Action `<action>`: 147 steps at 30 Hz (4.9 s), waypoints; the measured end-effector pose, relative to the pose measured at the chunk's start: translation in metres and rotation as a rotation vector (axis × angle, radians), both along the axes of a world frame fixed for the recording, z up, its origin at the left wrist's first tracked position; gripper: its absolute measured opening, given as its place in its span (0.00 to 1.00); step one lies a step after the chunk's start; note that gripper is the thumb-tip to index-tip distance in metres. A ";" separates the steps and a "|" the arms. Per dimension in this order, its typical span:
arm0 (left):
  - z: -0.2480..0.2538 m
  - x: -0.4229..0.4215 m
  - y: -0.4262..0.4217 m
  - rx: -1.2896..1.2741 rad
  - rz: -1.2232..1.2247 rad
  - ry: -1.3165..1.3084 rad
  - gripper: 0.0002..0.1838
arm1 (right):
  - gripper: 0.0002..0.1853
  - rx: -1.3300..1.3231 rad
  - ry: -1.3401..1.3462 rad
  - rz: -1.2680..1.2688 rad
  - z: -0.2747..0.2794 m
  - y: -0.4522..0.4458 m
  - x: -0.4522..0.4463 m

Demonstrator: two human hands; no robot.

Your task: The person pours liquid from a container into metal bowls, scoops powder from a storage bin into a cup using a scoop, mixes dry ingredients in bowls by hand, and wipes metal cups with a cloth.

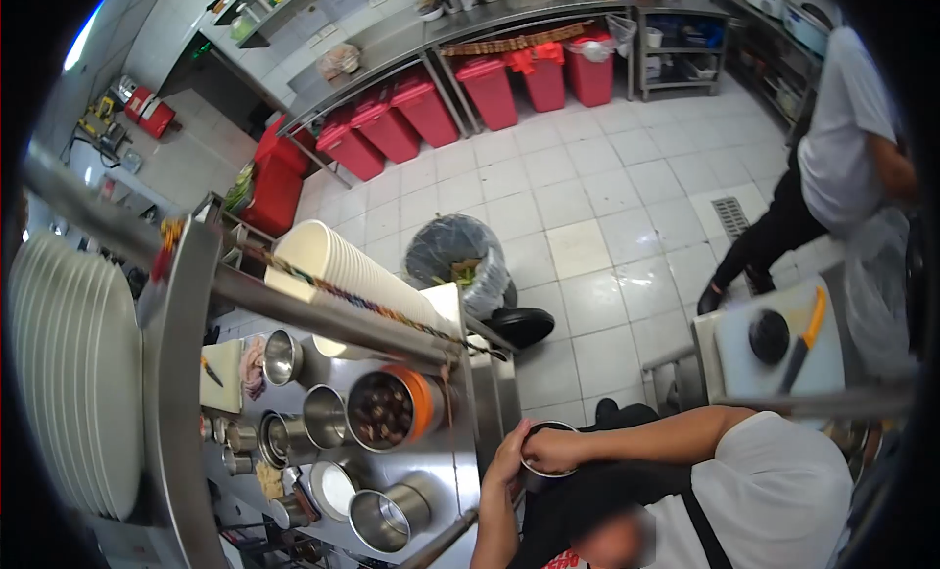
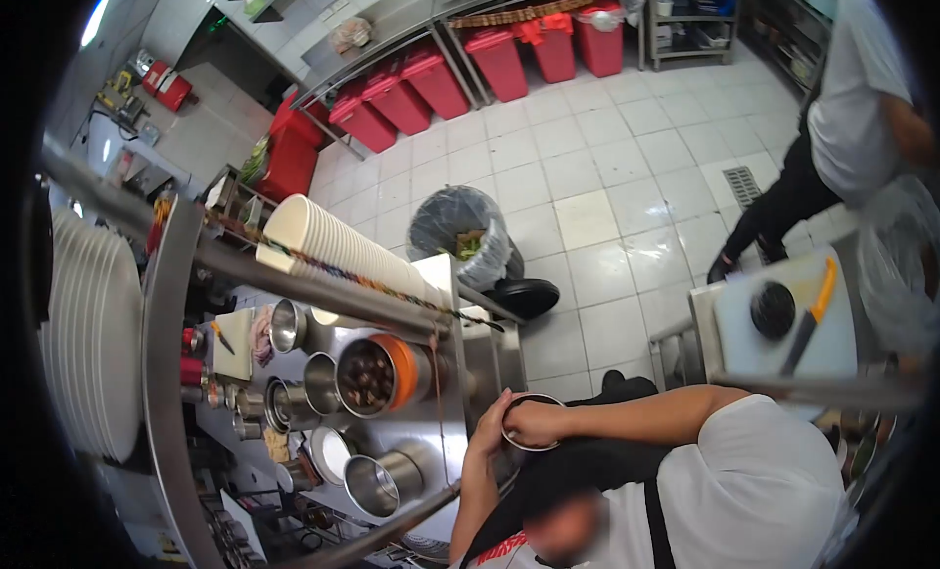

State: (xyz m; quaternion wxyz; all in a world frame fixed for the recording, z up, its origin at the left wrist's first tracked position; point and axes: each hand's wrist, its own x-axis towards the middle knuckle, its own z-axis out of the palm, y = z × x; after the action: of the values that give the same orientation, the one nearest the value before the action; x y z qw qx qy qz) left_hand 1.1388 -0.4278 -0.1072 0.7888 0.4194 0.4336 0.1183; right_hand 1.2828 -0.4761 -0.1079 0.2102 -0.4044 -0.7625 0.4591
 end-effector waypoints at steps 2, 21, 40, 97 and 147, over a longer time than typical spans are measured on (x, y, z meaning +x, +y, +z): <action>0.023 0.018 0.010 -0.225 0.241 0.098 0.27 | 0.08 0.170 -0.216 0.203 0.002 0.033 0.016; 0.033 0.153 0.195 -0.260 0.567 0.383 0.19 | 0.10 -0.344 0.206 0.094 0.055 0.311 0.319; 0.034 0.420 0.521 -0.349 0.794 -0.360 0.03 | 0.18 -1.151 0.798 -0.095 0.063 0.685 0.436; 0.025 0.527 0.673 -0.489 1.073 0.389 0.38 | 0.32 -0.851 0.980 -1.537 -0.362 1.014 0.779; -0.045 0.461 0.673 -0.346 1.180 0.378 0.29 | 0.12 -0.685 0.860 -1.321 -0.064 1.041 0.730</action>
State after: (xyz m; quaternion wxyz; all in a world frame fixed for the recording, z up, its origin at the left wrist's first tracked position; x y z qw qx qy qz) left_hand 1.6003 0.2450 -0.1520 0.5574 -0.0094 0.7357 0.3847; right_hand 2.0125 0.5652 -0.1723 0.5715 -0.5972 -0.0443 0.5610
